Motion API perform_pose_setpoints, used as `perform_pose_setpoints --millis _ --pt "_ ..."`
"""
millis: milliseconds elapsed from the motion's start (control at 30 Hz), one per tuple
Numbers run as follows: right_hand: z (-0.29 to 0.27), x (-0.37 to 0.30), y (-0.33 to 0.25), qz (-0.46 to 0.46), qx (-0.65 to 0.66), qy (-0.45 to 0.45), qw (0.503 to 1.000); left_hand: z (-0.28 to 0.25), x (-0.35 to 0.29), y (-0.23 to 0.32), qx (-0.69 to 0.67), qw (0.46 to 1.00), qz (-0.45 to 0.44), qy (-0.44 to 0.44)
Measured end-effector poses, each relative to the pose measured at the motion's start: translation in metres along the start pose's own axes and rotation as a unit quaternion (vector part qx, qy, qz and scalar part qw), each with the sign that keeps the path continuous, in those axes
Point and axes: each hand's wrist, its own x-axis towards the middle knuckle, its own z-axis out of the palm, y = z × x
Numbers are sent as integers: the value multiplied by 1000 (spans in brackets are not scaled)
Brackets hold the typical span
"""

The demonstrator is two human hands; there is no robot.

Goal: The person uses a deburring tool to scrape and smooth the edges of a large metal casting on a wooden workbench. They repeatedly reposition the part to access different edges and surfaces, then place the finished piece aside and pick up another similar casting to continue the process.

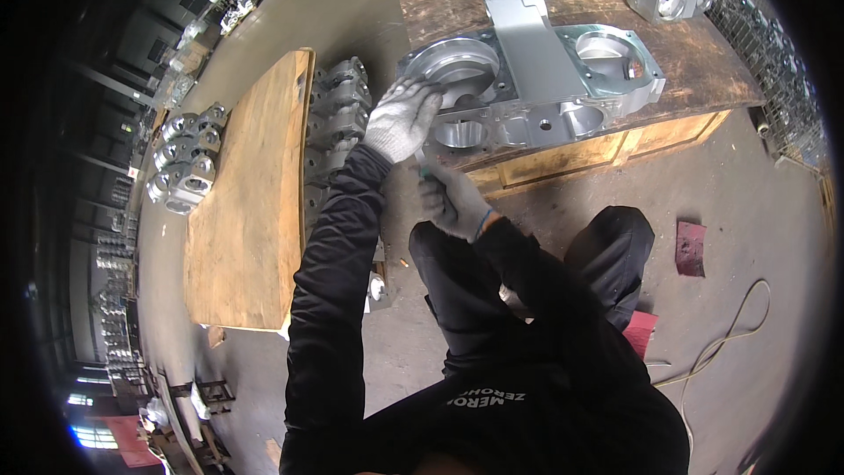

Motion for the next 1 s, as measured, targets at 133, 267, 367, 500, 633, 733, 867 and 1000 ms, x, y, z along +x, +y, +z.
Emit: perform_pose_setpoints --millis 133,267,367,500,633,733,867,1000 --pt "15 -14 11 -42 -26 12 999 2 0 -3 20 1000 2 -8" --pt "22 -4 11 -27 33 66 997 2 4 -1 -15 1000 21 1" --pt "20 4 11 -45 8 36 998 2 4 -1 12 1000 -1 -5" --pt "21 0 12 -36 52 28 998 3 2 -1 -8 999 42 19" --pt "26 -12 9 -43 -39 31 998 4 0 1 -4 1000 16 13" --pt "31 -11 0 -3 -82 46 996 2 1 4 18 999 23 27" --pt "26 -1 -6 -74 -130 45 988 4 2 -1 16 998 40 47" --pt "0 -40 -3 -6 -211 110 971 10 -1 -10 36 995 49 78"
